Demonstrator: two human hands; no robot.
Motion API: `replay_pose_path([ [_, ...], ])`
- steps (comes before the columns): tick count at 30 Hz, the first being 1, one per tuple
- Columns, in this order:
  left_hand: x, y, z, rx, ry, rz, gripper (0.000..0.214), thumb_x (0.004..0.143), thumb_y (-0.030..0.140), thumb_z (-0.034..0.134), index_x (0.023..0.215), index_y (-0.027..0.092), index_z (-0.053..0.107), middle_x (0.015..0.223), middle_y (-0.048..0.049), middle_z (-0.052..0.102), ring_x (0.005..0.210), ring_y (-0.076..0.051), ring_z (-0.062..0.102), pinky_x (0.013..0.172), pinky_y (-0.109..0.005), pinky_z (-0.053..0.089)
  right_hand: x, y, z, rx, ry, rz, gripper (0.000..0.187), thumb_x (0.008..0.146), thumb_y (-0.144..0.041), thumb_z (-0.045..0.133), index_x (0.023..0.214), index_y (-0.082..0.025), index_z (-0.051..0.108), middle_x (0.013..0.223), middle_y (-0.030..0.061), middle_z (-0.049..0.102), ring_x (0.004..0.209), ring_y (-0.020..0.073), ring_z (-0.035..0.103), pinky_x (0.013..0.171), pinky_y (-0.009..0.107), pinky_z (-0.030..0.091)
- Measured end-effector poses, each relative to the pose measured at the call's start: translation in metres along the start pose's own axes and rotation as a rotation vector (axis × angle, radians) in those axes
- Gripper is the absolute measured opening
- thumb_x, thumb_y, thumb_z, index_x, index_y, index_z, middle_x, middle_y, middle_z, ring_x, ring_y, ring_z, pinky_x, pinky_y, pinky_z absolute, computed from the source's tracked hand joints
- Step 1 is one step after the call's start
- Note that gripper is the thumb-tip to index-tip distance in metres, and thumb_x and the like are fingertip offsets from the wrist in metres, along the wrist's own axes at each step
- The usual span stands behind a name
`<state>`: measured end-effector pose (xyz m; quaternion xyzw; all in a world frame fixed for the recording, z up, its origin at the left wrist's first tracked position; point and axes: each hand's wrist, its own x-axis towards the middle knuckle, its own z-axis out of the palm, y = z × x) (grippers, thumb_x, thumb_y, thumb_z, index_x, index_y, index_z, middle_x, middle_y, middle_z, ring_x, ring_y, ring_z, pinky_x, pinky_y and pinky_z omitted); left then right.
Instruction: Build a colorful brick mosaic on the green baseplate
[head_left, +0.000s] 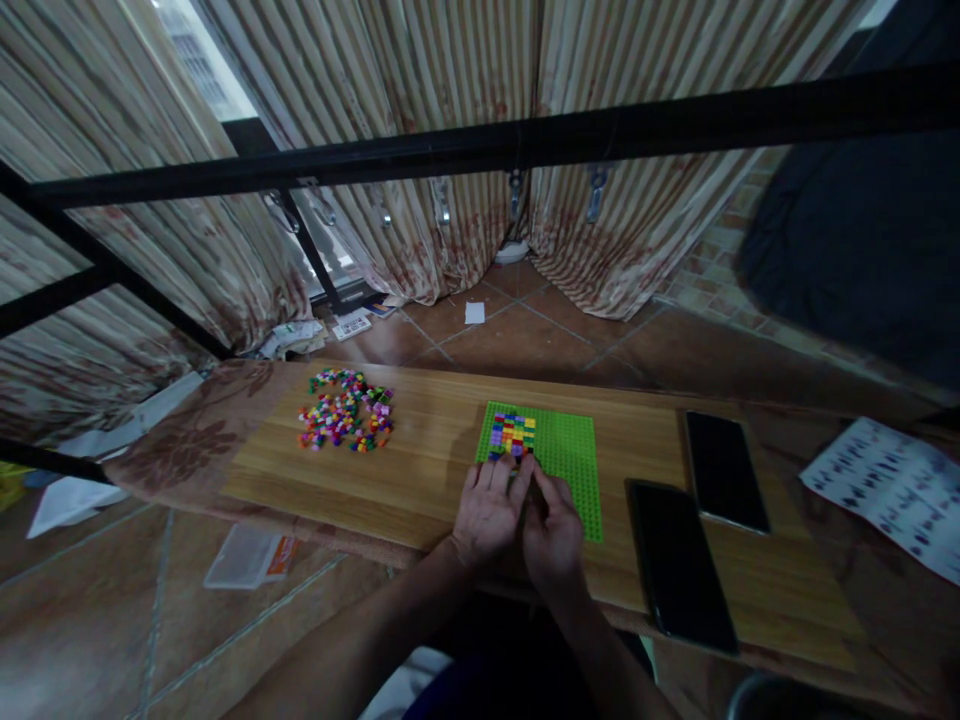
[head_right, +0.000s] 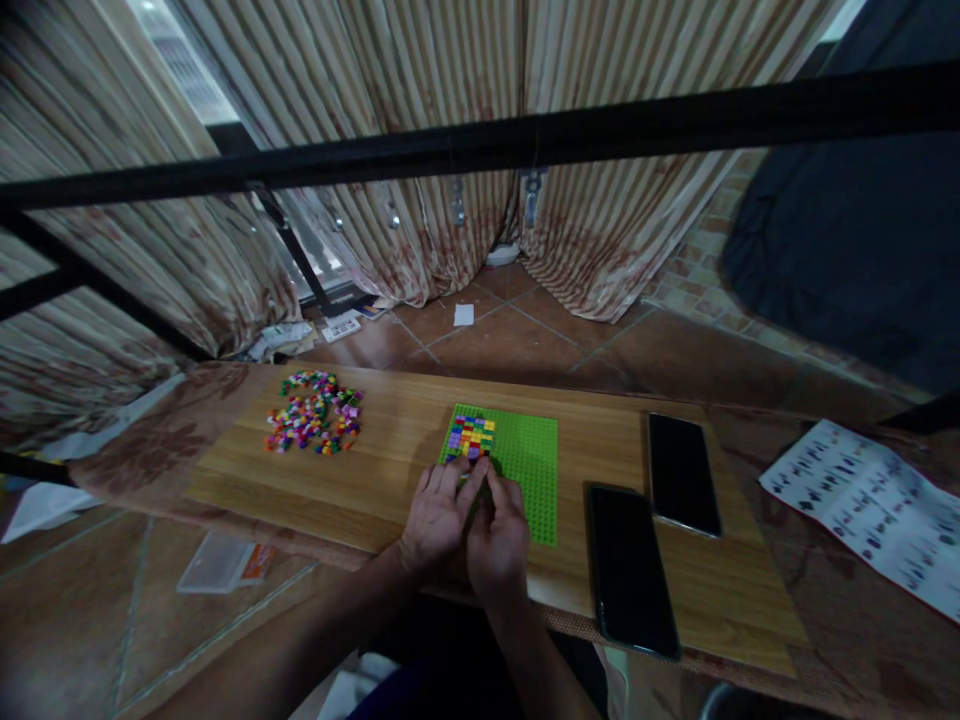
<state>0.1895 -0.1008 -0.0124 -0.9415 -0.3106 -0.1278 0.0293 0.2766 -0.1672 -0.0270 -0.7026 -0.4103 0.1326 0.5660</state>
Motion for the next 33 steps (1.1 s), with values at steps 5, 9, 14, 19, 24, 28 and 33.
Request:
replay_pose_path([
  [5, 0.004, 0.003, -0.011, -0.01, -0.025, -0.035, 0.046, 0.094, 0.022, 0.042, 0.139, 0.023, 0.042, 0.127, -0.013, 0.054, 0.113, -0.026, 0.051, 0.095, -0.041, 0.043, 0.001, 0.002, -0.001, -0.033, -0.044, 0.016, 0.043, 0.091, -0.028, 0.04, 0.128, -0.015, 0.056, 0.121, 0.0146, 0.061, 0.111, 0.0233, 0.058, 0.096, 0.041, 0.045],
  [9, -0.004, 0.005, -0.018, -0.117, 0.01, -0.082, 0.055, 0.091, 0.017, 0.042, 0.145, 0.021, 0.033, 0.128, -0.0134, 0.053, 0.11, -0.025, 0.052, 0.093, -0.039, 0.044, -0.006, 0.004, -0.009, -0.086, -0.051, 0.05, 0.043, 0.091, -0.034, 0.04, 0.127, -0.015, 0.055, 0.118, 0.0151, 0.062, 0.105, 0.0241, 0.06, 0.091, 0.043, 0.047],
  [14, -0.045, -0.013, -0.011, -0.282, 0.123, -0.262, 0.058, 0.087, 0.012, 0.043, 0.144, 0.018, 0.034, 0.118, -0.0125, 0.057, 0.105, -0.024, 0.054, 0.093, -0.038, 0.047, -0.023, 0.01, -0.02, -0.189, -0.093, 0.022, 0.04, 0.09, -0.038, 0.042, 0.119, -0.017, 0.059, 0.108, 0.0126, 0.066, 0.098, 0.0236, 0.063, 0.087, 0.042, 0.049],
  [19, -0.095, -0.061, -0.007, -0.314, 0.231, -0.601, 0.041, 0.087, 0.01, 0.042, 0.126, 0.017, 0.053, 0.112, -0.0105, 0.059, 0.103, -0.022, 0.057, 0.093, -0.037, 0.049, -0.044, 0.016, -0.014, -0.269, -0.229, -0.096, 0.035, 0.091, -0.04, 0.042, 0.108, -0.02, 0.065, 0.106, 0.0102, 0.069, 0.097, 0.0236, 0.065, 0.084, 0.039, 0.051],
  [24, -0.114, -0.119, -0.021, -0.296, 0.235, -0.795, 0.037, 0.086, 0.011, 0.044, 0.119, 0.018, 0.058, 0.111, -0.009, 0.061, 0.103, -0.021, 0.059, 0.094, -0.035, 0.048, -0.049, 0.016, 0.005, -0.323, -0.401, -0.299, 0.031, 0.094, -0.037, 0.04, 0.101, -0.024, 0.067, 0.096, 0.0061, 0.071, 0.089, 0.0207, 0.068, 0.077, 0.033, 0.052],
  [28, -0.106, -0.154, -0.023, -0.29, 0.202, -0.871, 0.033, 0.086, 0.014, 0.047, 0.116, 0.017, 0.06, 0.108, -0.0089, 0.062, 0.1, -0.022, 0.061, 0.09, -0.032, 0.049, -0.044, 0.021, 0.013, -0.434, -0.387, -0.386, 0.031, 0.094, -0.038, 0.04, 0.102, -0.025, 0.067, 0.095, 0.0054, 0.071, 0.084, 0.0202, 0.068, 0.069, 0.03, 0.051],
  [33, -0.088, -0.183, -0.014, -0.263, 0.186, -0.895, 0.034, 0.088, 0.015, 0.047, 0.119, 0.019, 0.059, 0.113, -0.0095, 0.061, 0.102, -0.021, 0.06, 0.089, -0.031, 0.047, -0.043, 0.033, 0.013, -0.422, -0.372, -0.454, 0.032, 0.095, -0.039, 0.039, 0.103, -0.025, 0.067, 0.094, 0.0054, 0.072, 0.084, 0.0195, 0.068, 0.071, 0.03, 0.051],
])
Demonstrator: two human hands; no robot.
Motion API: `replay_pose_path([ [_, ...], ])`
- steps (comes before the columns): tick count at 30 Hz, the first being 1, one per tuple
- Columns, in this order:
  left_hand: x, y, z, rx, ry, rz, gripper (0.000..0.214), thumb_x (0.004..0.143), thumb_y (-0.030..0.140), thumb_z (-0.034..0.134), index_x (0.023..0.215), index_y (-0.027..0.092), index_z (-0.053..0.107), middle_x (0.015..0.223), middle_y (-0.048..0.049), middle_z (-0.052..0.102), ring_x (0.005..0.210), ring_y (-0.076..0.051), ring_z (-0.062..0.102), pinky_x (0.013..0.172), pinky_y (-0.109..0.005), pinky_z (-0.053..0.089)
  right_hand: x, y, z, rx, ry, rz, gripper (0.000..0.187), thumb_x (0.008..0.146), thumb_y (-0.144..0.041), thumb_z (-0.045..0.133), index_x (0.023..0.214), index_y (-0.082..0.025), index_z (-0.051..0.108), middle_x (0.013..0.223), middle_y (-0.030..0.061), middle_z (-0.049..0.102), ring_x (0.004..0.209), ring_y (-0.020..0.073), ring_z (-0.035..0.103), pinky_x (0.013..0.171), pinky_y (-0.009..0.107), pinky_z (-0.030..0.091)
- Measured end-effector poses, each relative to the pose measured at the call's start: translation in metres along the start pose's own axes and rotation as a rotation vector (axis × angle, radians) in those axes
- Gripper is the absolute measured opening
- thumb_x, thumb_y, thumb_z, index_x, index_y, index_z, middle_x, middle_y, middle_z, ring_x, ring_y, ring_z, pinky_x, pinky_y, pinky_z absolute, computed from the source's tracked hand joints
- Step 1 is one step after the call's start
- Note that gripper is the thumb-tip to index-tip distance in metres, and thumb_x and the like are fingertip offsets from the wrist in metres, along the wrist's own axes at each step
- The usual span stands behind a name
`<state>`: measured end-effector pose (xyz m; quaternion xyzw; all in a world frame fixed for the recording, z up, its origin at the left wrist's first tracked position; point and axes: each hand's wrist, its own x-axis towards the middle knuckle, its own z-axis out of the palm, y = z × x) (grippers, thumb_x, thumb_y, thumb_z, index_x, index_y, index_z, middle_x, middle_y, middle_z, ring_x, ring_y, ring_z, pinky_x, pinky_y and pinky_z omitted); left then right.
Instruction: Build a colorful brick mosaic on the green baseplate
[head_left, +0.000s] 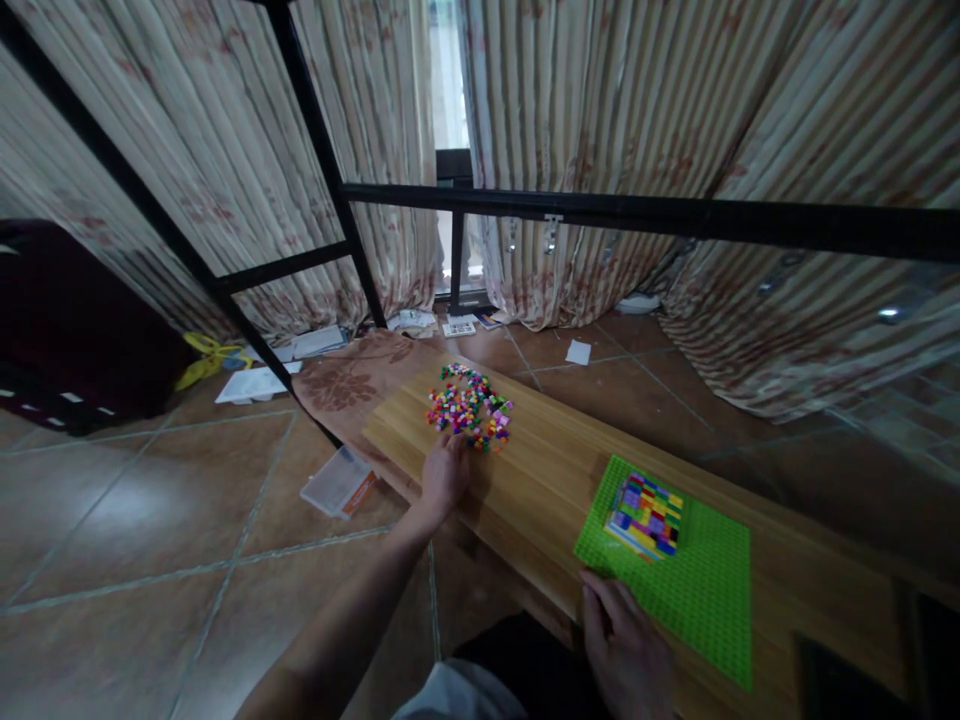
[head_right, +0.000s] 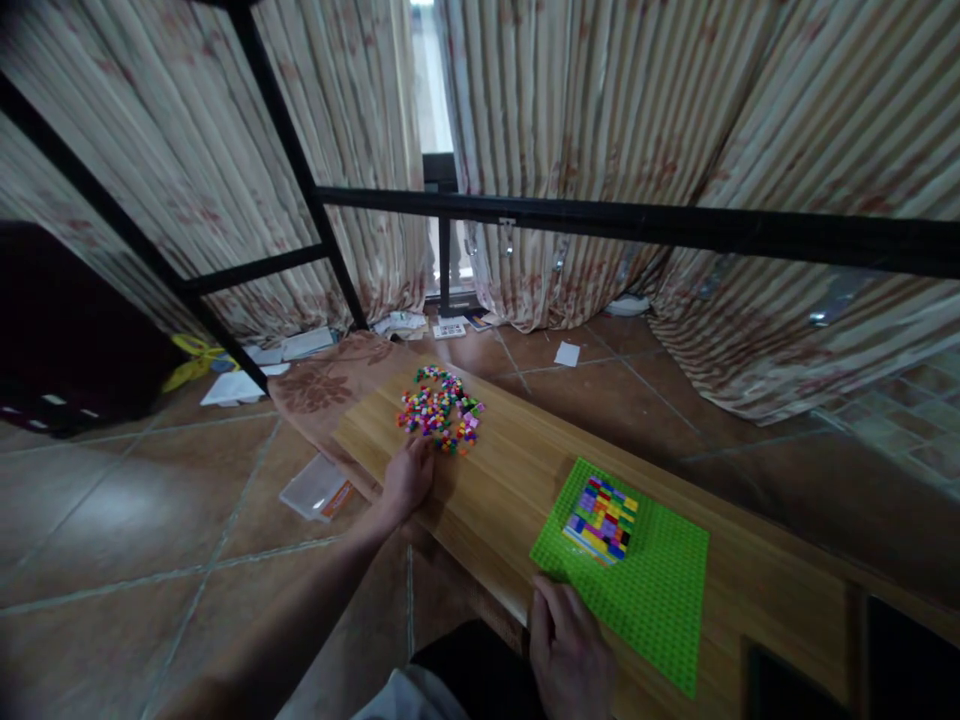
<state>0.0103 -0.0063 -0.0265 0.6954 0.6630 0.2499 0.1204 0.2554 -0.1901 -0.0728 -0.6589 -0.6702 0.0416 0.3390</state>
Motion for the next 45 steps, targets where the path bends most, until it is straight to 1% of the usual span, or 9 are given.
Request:
replay_pose_path([
  [9, 0.023, -0.002, 0.001, 0.007, -0.096, 0.01, 0.025, 0.088, 0.02, 0.05, 0.107, 0.022, 0.067, 0.11, -0.0072, 0.062, 0.097, -0.019, 0.061, 0.085, -0.029, 0.046, -0.001, -0.003, 0.001, 0.002, 0.013, 0.015, 0.032, 0.095, -0.038, 0.039, 0.101, -0.026, 0.067, 0.09, 0.0048, 0.071, 0.081, 0.0194, 0.068, 0.07, 0.03, 0.051],
  [13, 0.024, -0.002, -0.003, -0.019, -0.076, -0.023, 0.019, 0.086, 0.021, 0.055, 0.102, 0.021, 0.066, 0.109, -0.0074, 0.064, 0.097, -0.02, 0.061, 0.083, -0.029, 0.046, 0.0, -0.005, -0.001, -0.028, -0.001, 0.019, 0.029, 0.095, -0.038, 0.04, 0.102, -0.025, 0.065, 0.09, 0.0034, 0.07, 0.081, 0.0186, 0.068, 0.068, 0.029, 0.05],
  [17, 0.021, 0.003, -0.009, -0.147, -0.014, -0.113, 0.015, 0.083, 0.022, 0.058, 0.096, 0.017, 0.064, 0.091, -0.0061, 0.068, 0.083, -0.018, 0.063, 0.073, -0.026, 0.046, 0.002, -0.008, -0.003, -0.029, -0.021, -0.002, 0.026, 0.095, -0.034, 0.042, 0.101, -0.024, 0.065, 0.09, 0.0031, 0.07, 0.082, 0.0175, 0.067, 0.071, 0.028, 0.049],
  [21, 0.001, 0.029, -0.004, -0.512, 0.011, -0.122, 0.012, 0.078, 0.019, 0.058, 0.087, 0.015, 0.064, 0.077, -0.0018, 0.067, 0.069, -0.013, 0.061, 0.064, -0.022, 0.045, 0.006, -0.016, -0.005, -0.039, -0.028, 0.011, 0.023, 0.094, -0.028, 0.043, 0.1, -0.023, 0.065, 0.088, 0.0025, 0.069, 0.081, 0.0167, 0.066, 0.074, 0.027, 0.048],
  [24, -0.029, 0.065, 0.009, -0.795, -0.128, -0.083, 0.012, 0.076, 0.021, 0.061, 0.084, 0.015, 0.065, 0.077, -0.0011, 0.067, 0.069, -0.013, 0.062, 0.065, -0.022, 0.047, 0.008, -0.02, -0.006, -0.029, -0.035, 0.014, 0.022, 0.093, -0.023, 0.044, 0.1, -0.022, 0.065, 0.088, 0.0029, 0.068, 0.081, 0.0168, 0.064, 0.075, 0.028, 0.046],
  [27, -0.057, 0.101, 0.023, -0.933, -0.269, -0.046, 0.011, 0.075, 0.024, 0.063, 0.082, 0.016, 0.067, 0.077, -0.0015, 0.068, 0.07, -0.013, 0.062, 0.066, -0.023, 0.048, 0.009, -0.021, -0.006, -0.016, -0.042, 0.009, 0.022, 0.092, -0.021, 0.044, 0.1, -0.022, 0.065, 0.088, 0.0035, 0.066, 0.08, 0.0167, 0.062, 0.073, 0.027, 0.045],
  [30, -0.07, 0.127, 0.032, -1.005, -0.336, -0.034, 0.012, 0.077, 0.025, 0.063, 0.084, 0.016, 0.068, 0.078, -0.0016, 0.067, 0.068, -0.012, 0.06, 0.063, -0.022, 0.048, 0.01, -0.022, -0.006, -0.041, -0.041, 0.0, 0.023, 0.092, -0.018, 0.042, 0.097, -0.021, 0.064, 0.084, 0.0039, 0.064, 0.078, 0.0165, 0.059, 0.07, 0.027, 0.042],
  [34, -0.068, 0.142, 0.039, -0.995, -0.347, -0.031, 0.011, 0.076, 0.023, 0.065, 0.084, 0.016, 0.069, 0.081, -0.0017, 0.067, 0.069, -0.012, 0.06, 0.062, -0.021, 0.046, 0.012, -0.025, -0.007, -0.078, -0.041, 0.015, 0.024, 0.092, -0.016, 0.041, 0.078, -0.02, 0.06, 0.072, 0.0023, 0.057, 0.07, 0.0157, 0.053, 0.065, 0.027, 0.037],
  [45, -0.069, 0.16, 0.051, -0.96, -0.238, 0.073, 0.012, 0.08, 0.019, 0.062, 0.091, 0.016, 0.067, 0.088, -0.004, 0.069, 0.08, -0.015, 0.066, 0.076, -0.026, 0.052, 0.01, -0.026, -0.007, -0.032, -0.066, 0.002, 0.019, 0.085, -0.012, 0.045, 0.071, -0.019, 0.055, 0.073, 0.0028, 0.056, 0.07, 0.0153, 0.05, 0.067, 0.027, 0.035],
])
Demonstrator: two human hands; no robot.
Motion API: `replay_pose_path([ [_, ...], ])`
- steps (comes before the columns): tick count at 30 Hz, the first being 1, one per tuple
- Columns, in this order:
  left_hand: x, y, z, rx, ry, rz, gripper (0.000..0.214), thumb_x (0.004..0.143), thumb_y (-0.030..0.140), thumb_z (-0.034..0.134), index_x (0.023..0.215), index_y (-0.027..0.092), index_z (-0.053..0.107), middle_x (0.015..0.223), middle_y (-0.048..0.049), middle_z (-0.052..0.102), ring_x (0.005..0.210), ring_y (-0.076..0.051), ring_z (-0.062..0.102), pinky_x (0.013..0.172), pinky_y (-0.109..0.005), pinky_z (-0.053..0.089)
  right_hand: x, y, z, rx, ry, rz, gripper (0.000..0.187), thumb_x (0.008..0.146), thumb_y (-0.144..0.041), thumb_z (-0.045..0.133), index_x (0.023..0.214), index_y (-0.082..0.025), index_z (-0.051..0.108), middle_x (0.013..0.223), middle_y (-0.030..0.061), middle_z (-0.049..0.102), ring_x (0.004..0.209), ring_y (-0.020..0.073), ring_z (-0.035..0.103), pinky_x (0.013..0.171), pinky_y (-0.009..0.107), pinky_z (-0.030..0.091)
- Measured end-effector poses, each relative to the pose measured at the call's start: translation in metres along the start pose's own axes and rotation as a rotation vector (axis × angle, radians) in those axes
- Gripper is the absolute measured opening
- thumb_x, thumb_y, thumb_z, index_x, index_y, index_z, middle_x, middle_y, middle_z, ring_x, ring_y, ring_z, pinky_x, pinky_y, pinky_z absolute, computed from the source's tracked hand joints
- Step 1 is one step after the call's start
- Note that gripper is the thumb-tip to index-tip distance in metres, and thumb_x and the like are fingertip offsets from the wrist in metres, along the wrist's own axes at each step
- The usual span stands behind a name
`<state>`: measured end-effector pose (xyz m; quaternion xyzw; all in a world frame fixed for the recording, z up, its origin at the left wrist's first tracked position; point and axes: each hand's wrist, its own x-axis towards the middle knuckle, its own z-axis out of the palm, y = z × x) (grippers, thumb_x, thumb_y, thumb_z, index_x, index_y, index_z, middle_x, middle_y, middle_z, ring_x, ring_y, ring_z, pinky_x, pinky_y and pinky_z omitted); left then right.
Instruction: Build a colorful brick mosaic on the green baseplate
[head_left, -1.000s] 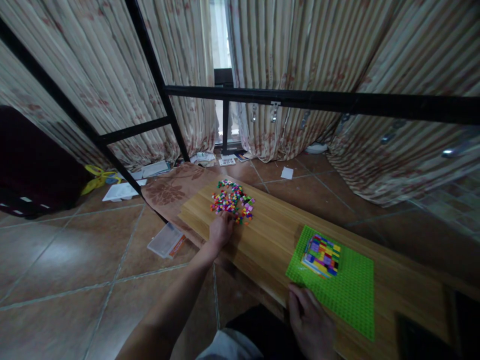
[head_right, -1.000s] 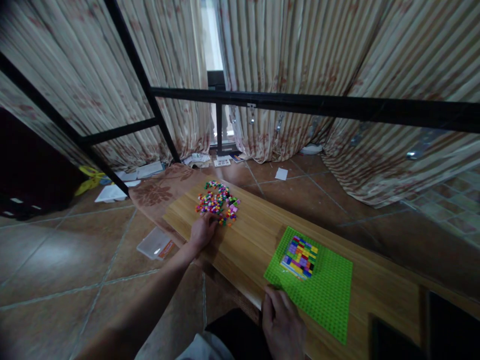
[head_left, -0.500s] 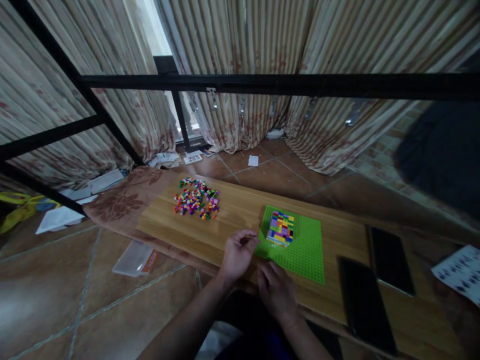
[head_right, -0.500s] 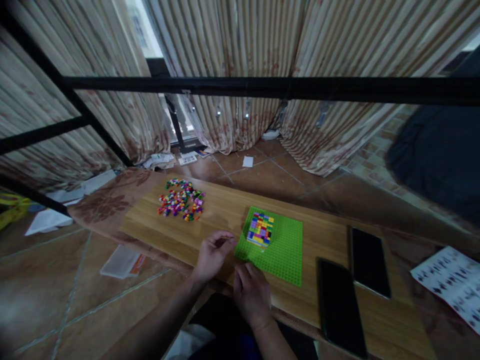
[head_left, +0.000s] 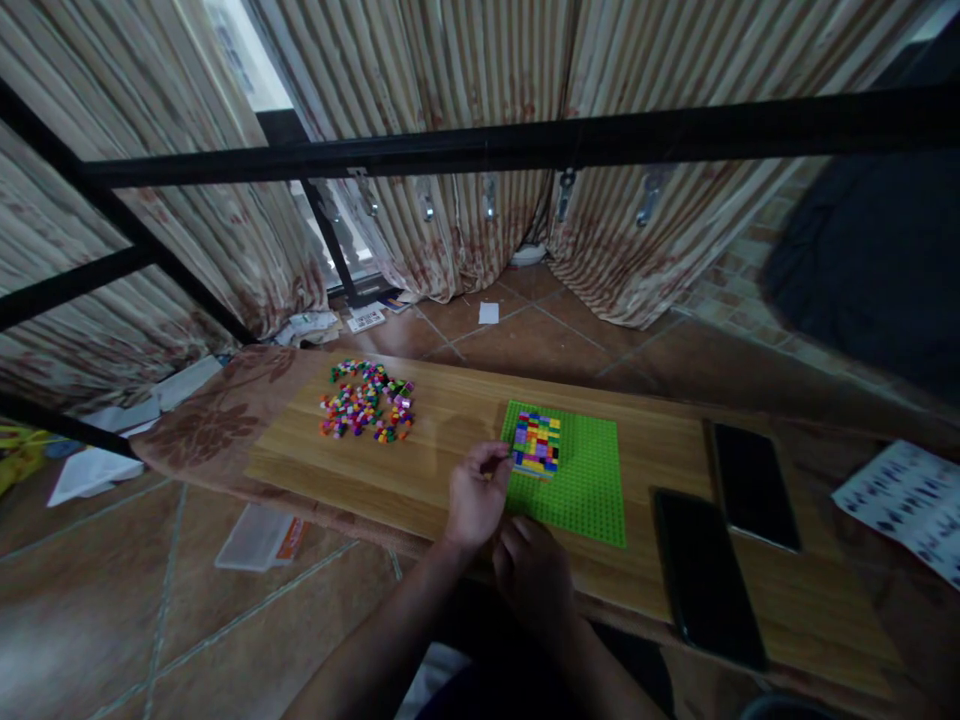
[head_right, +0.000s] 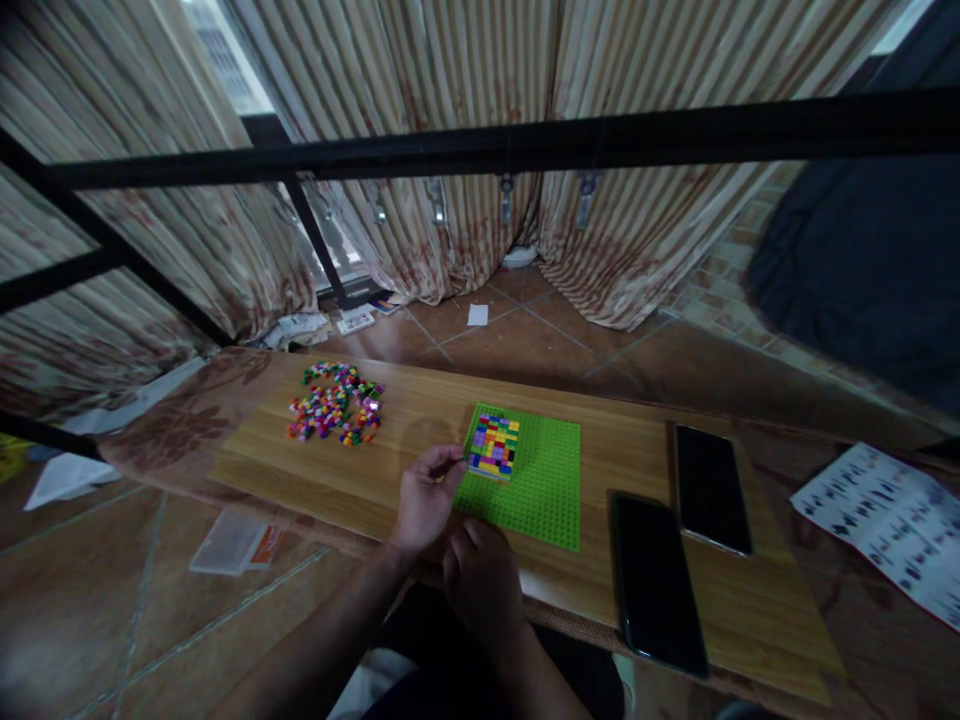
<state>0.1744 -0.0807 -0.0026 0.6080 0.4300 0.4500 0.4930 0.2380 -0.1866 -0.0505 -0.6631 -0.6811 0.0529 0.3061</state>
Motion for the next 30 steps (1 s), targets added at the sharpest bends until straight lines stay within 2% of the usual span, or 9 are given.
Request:
replay_pose_path([
  [5, -0.005, 0.008, 0.006, 0.148, -0.081, 0.166, 0.017, 0.085, 0.017, 0.057, 0.098, 0.02, 0.068, 0.096, -0.0032, 0.07, 0.088, -0.014, 0.066, 0.082, -0.027, 0.054, 0.0, 0.0, 0.002, 0.017, -0.018, 0.035, 0.016, 0.082, -0.012, 0.048, 0.074, -0.018, 0.06, 0.078, 0.0046, 0.061, 0.075, 0.0166, 0.052, 0.073, 0.029, 0.038],
  [13, -0.001, 0.008, 0.015, 0.319, -0.154, 0.31, 0.024, 0.087, 0.013, 0.055, 0.106, 0.022, 0.064, 0.1, -0.0018, 0.071, 0.088, -0.013, 0.067, 0.083, -0.028, 0.055, -0.001, -0.001, -0.002, 0.002, -0.041, 0.049, 0.013, 0.08, -0.014, 0.053, 0.077, -0.019, 0.064, 0.081, 0.0058, 0.064, 0.079, 0.018, 0.055, 0.074, 0.029, 0.04],
  [21, 0.004, 0.004, 0.018, 0.581, -0.135, 0.505, 0.02, 0.089, 0.018, 0.056, 0.105, 0.025, 0.066, 0.098, 0.0, 0.073, 0.086, -0.016, 0.065, 0.08, -0.033, 0.053, -0.002, -0.001, -0.003, -0.008, -0.037, 0.065, 0.012, 0.079, -0.017, 0.054, 0.074, -0.019, 0.065, 0.08, 0.0058, 0.065, 0.076, 0.0178, 0.055, 0.07, 0.029, 0.04],
  [25, 0.006, -0.001, 0.019, 0.608, -0.111, 0.607, 0.02, 0.089, 0.018, 0.056, 0.104, 0.025, 0.067, 0.095, -0.0001, 0.074, 0.085, -0.016, 0.064, 0.081, -0.032, 0.052, -0.003, 0.0, -0.003, 0.008, -0.01, 0.055, 0.012, 0.079, -0.017, 0.053, 0.075, -0.018, 0.064, 0.08, 0.0066, 0.064, 0.077, 0.018, 0.056, 0.07, 0.029, 0.04],
  [30, 0.008, -0.004, 0.017, 0.62, -0.154, 0.682, 0.023, 0.089, 0.014, 0.055, 0.103, 0.025, 0.069, 0.097, -0.0001, 0.074, 0.09, -0.016, 0.065, 0.083, -0.033, 0.049, -0.003, -0.001, -0.003, 0.023, -0.035, 0.06, 0.013, 0.08, -0.017, 0.051, 0.076, -0.018, 0.064, 0.08, 0.0065, 0.063, 0.077, 0.0176, 0.055, 0.071, 0.028, 0.039],
])
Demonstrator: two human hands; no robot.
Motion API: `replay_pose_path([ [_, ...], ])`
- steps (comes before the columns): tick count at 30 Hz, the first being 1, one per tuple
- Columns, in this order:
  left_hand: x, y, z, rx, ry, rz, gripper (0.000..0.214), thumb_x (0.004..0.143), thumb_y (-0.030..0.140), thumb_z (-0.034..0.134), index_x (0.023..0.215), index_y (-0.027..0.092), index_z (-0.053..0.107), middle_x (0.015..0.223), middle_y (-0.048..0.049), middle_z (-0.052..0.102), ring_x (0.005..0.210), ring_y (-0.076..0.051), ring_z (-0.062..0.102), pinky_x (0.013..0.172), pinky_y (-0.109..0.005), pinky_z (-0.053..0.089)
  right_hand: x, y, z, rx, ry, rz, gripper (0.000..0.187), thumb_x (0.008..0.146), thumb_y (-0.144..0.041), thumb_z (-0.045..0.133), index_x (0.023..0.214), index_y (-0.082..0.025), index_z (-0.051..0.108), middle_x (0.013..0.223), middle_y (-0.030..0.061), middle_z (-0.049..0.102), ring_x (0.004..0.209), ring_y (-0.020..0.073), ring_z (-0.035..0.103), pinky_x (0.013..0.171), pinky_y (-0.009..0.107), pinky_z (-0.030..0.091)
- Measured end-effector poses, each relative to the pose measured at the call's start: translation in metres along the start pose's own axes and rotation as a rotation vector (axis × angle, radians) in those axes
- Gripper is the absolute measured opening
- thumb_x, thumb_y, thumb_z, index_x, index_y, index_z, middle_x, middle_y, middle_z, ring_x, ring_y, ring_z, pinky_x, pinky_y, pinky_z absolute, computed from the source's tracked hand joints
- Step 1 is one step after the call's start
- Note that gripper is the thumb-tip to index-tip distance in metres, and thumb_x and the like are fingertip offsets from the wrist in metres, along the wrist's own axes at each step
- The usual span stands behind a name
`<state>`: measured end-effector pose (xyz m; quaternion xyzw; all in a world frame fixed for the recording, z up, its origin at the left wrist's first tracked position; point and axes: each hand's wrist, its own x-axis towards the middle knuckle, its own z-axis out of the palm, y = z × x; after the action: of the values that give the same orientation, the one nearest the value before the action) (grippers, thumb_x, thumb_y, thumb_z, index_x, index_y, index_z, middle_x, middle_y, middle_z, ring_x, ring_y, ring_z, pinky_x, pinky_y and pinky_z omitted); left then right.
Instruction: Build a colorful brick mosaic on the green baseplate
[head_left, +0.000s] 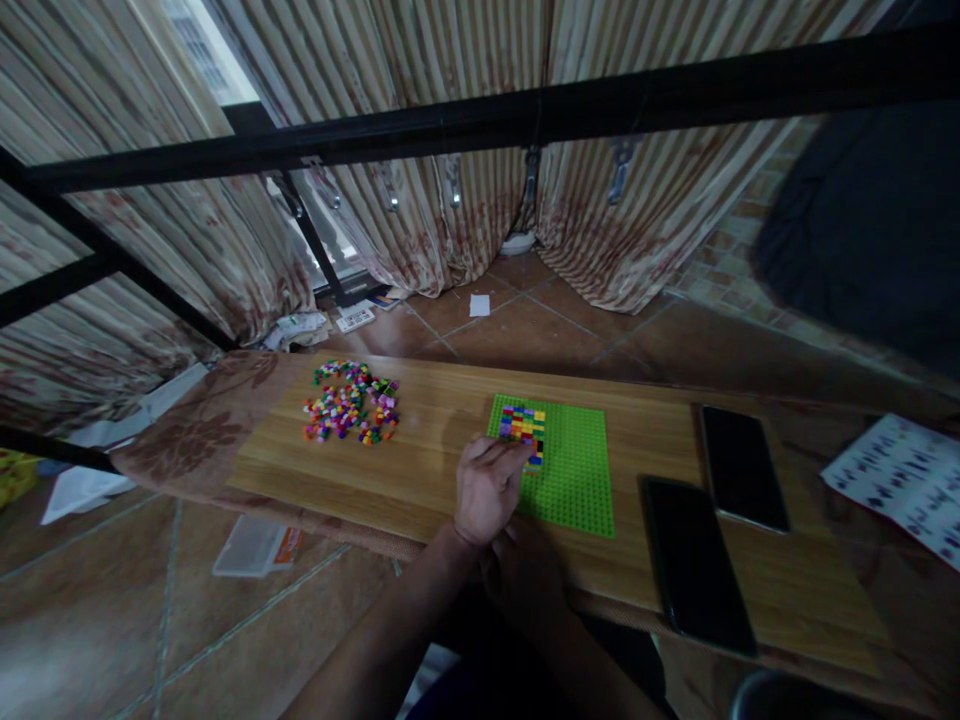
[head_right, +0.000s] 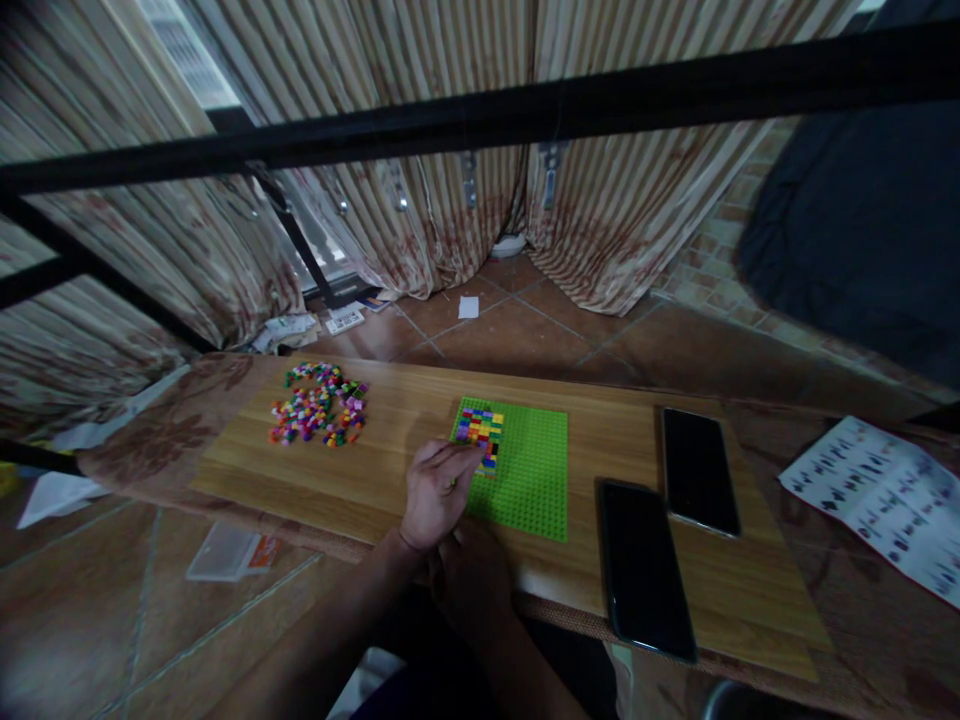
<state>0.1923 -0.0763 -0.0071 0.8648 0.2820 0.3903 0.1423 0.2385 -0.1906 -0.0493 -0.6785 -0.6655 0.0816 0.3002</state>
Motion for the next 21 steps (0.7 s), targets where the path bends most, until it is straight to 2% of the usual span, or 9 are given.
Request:
replay_pose_path([
  [11, 0.0007, -0.0018, 0.0002, 0.0, -0.074, -0.032, 0.026, 0.09, 0.014, 0.05, 0.102, 0.025, 0.07, 0.102, -0.003, 0.072, 0.094, -0.016, 0.064, 0.083, -0.034, 0.049, -0.0007, 0.0025, 0.0009, 0.005, 0.035, -0.035, 0.018, 0.083, -0.018, 0.046, 0.079, -0.019, 0.063, 0.081, 0.0058, 0.063, 0.074, 0.0171, 0.053, 0.069, 0.029, 0.037],
  [17, 0.0003, 0.0002, 0.0002, 0.059, -0.043, -0.087, 0.02, 0.089, 0.021, 0.055, 0.103, 0.025, 0.068, 0.095, -0.0028, 0.073, 0.088, -0.018, 0.062, 0.08, -0.035, 0.046, -0.0005, 0.0017, 0.0001, -0.008, 0.056, -0.043, 0.017, 0.082, -0.019, 0.047, 0.077, -0.019, 0.064, 0.081, 0.0061, 0.063, 0.075, 0.0171, 0.053, 0.068, 0.028, 0.037],
  [21, 0.0011, 0.0033, -0.0006, 0.081, -0.026, -0.11, 0.017, 0.089, 0.022, 0.055, 0.102, 0.024, 0.067, 0.094, -0.0016, 0.074, 0.085, -0.018, 0.063, 0.084, -0.036, 0.043, -0.0002, 0.0011, -0.0008, -0.003, 0.078, -0.058, 0.018, 0.081, -0.017, 0.047, 0.077, -0.019, 0.064, 0.078, 0.0062, 0.063, 0.074, 0.0171, 0.054, 0.067, 0.028, 0.037],
])
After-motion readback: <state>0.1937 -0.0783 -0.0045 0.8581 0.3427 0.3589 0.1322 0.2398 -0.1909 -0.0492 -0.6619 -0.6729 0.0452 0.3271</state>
